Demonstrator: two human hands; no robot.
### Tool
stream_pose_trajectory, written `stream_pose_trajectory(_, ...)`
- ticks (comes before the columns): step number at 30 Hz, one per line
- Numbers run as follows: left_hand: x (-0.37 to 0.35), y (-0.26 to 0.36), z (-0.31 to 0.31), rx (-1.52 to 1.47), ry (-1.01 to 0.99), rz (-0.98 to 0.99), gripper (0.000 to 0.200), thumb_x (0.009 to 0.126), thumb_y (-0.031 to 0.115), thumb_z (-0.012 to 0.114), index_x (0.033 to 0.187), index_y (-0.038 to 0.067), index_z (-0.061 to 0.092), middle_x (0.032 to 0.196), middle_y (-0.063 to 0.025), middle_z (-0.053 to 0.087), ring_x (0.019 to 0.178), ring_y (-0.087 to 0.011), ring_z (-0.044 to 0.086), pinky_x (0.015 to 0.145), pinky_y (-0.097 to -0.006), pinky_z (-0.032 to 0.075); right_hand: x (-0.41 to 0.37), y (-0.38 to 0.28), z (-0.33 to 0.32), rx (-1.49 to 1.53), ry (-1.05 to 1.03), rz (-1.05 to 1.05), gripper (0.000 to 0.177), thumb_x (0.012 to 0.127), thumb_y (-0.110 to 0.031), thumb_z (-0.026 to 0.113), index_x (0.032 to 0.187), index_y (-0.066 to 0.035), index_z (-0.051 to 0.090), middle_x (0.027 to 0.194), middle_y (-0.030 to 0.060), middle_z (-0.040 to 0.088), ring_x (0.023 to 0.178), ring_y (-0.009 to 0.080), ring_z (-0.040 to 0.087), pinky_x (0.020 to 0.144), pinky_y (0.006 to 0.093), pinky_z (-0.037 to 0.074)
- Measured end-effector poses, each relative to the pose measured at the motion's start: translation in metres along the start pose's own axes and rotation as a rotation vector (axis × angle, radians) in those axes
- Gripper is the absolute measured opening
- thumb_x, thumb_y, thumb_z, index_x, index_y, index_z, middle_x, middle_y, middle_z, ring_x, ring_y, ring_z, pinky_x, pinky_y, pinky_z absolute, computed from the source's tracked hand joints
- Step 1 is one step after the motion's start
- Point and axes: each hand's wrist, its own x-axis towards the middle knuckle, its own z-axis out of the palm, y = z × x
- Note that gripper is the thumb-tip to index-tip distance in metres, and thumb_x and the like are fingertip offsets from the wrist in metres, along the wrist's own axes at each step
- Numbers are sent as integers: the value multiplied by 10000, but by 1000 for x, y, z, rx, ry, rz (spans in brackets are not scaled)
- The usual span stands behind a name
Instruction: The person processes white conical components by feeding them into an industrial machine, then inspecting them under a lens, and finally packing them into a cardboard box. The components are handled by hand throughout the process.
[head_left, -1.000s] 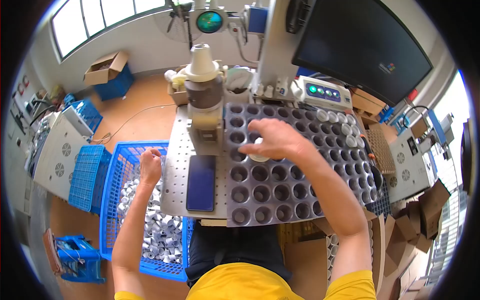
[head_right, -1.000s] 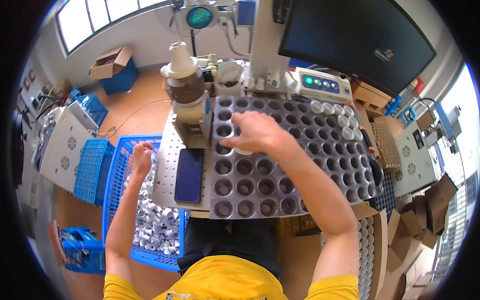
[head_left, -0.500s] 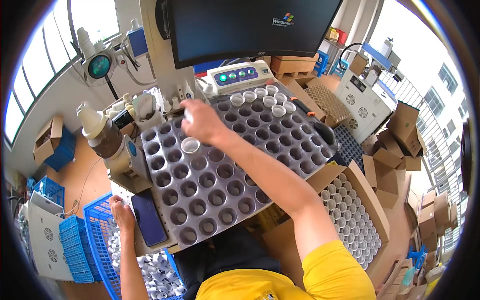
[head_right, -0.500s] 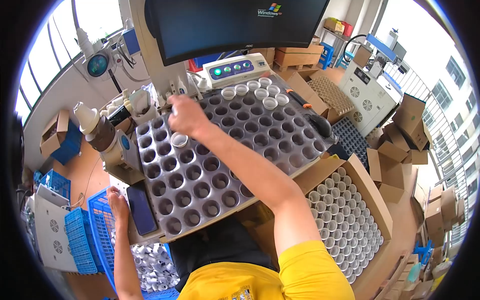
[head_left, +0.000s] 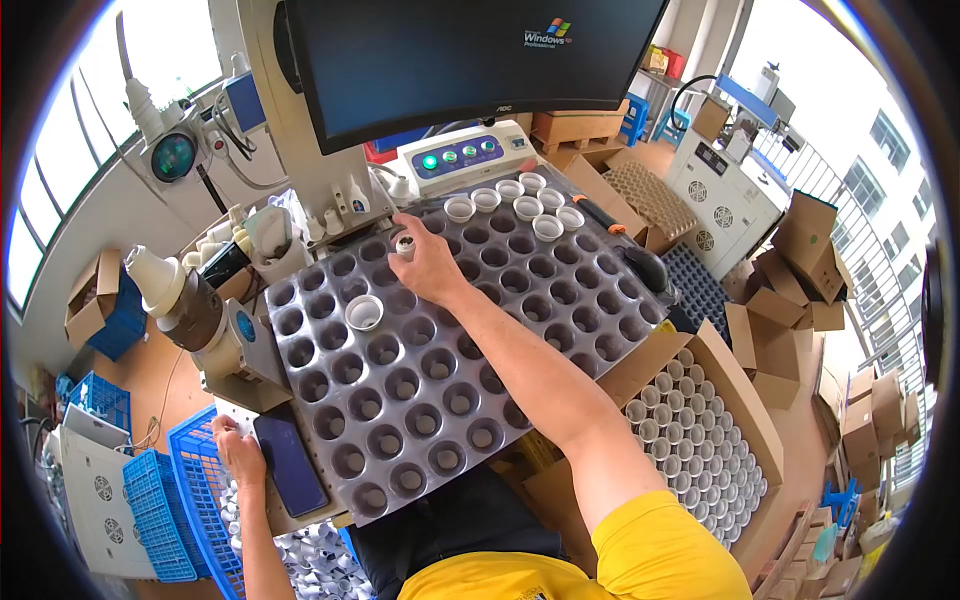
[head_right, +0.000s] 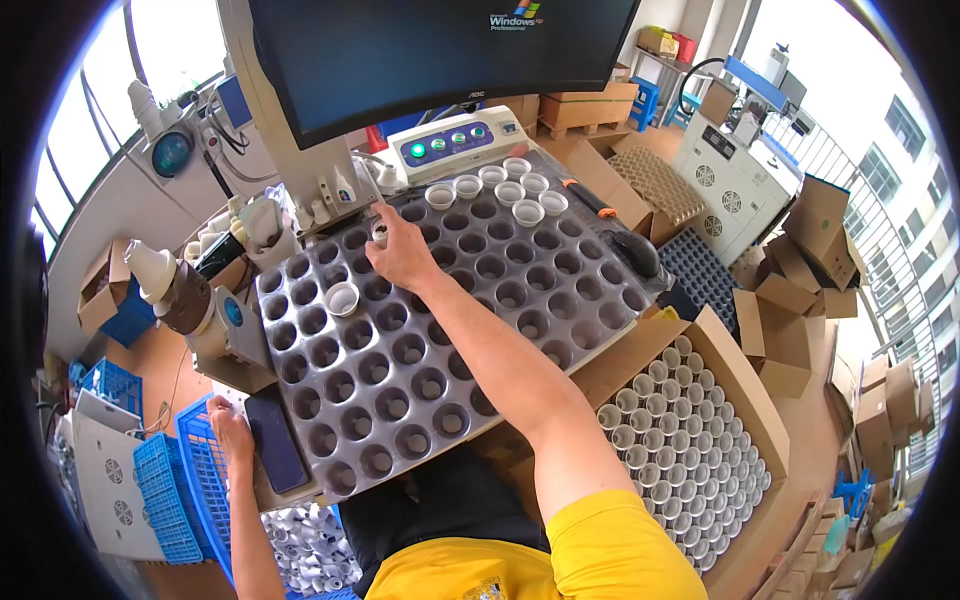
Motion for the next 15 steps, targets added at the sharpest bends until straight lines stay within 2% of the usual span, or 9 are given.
stream_pose_trajectory(3,0,7,-4,5,-1,2,203,596,-119,419,793,-74,441,859,-217,461,861,-396,467,837,-421,386,0,-6,-6,91,-74,94,514,752,-121,633,1221,31,486,1024,247,637,966,409,611,856,400,486)
stream_pose_trajectory(6,0,5,-3,8,5,11,210,588,-118,417,792,-73,440,860,-216,461,863,-398,463,841,-422,385,0,-5,-5,61,-48,71,468,748,-124,641,1174,25,518,959,228,653,920,392,627,819,393,496)
stream_pose_trajectory(15,-2,3,-2,12,18,41,232,576,-114,421,803,-70,441,866,-212,464,874,-402,464,854,-429,384,0,-2,-3,64,-47,75,409,752,-135,654,1118,17,554,956,229,656,919,379,633,806,389,499)
